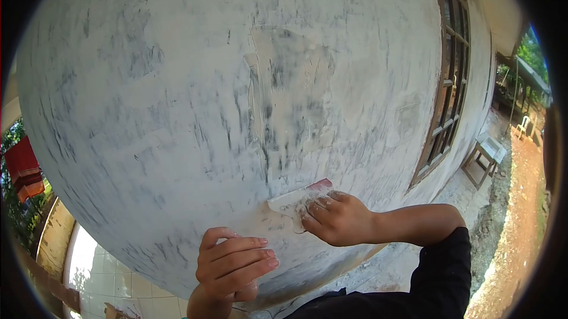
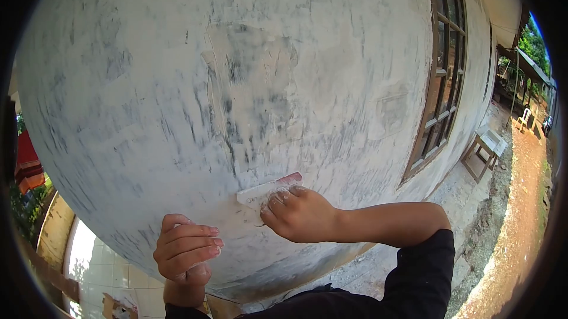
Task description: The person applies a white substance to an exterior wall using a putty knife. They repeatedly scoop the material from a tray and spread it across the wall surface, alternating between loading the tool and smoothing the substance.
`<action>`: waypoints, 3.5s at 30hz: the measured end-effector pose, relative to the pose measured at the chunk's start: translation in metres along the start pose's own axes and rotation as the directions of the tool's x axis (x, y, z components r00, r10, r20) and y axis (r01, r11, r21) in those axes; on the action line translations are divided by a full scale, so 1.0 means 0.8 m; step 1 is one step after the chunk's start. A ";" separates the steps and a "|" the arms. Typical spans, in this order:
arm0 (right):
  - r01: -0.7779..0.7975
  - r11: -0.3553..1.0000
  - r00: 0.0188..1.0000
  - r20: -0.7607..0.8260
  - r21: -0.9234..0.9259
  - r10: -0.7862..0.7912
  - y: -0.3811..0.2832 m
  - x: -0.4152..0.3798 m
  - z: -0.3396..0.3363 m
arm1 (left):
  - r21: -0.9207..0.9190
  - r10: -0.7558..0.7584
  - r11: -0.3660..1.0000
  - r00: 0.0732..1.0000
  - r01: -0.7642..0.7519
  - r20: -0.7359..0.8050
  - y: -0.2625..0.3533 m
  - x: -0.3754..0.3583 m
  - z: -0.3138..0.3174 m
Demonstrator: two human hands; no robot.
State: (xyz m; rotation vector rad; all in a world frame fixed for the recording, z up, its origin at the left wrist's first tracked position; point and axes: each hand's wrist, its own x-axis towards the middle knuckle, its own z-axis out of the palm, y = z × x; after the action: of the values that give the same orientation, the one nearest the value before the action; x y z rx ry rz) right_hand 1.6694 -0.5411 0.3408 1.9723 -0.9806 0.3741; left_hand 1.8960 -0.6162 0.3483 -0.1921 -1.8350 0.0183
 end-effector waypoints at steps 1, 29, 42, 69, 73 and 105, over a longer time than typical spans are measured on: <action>-0.101 0.983 0.990 0.109 0.153 0.085 0.001 0.002 -0.010 | -0.001 -0.009 1.000 1.000 0.009 -0.007 0.001 -0.001 0.000; -0.132 0.885 0.942 -0.335 -0.446 -0.029 0.083 0.063 0.036 | 0.045 0.029 0.999 0.993 -0.024 -0.113 -0.006 0.049 -0.010; -0.002 0.997 0.991 -0.130 -0.072 -0.007 -0.027 -0.014 0.027 | -0.007 0.032 0.999 0.993 -0.033 -0.116 -0.006 0.043 0.010; -0.361 0.921 0.887 -0.357 -0.145 0.291 0.212 0.168 -0.113 | 0.083 -0.033 0.995 0.987 0.047 -0.160 -0.019 0.034 0.024; -0.412 0.908 0.855 -0.314 0.071 0.413 0.191 0.161 -0.158 | 0.104 -0.043 0.993 0.993 0.055 -0.113 -0.014 0.048 0.026; -0.346 0.929 0.924 -0.126 0.131 0.362 0.022 0.004 -0.007 | -0.149 0.040 0.988 0.999 -0.043 -0.021 -0.071 0.026 0.001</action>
State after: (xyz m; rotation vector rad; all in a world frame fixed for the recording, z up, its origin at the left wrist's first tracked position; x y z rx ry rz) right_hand 1.6591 -0.5431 0.3560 1.8255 -1.2436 0.7792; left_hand 1.8831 -0.6691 0.3742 -0.3348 -1.8149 -0.0917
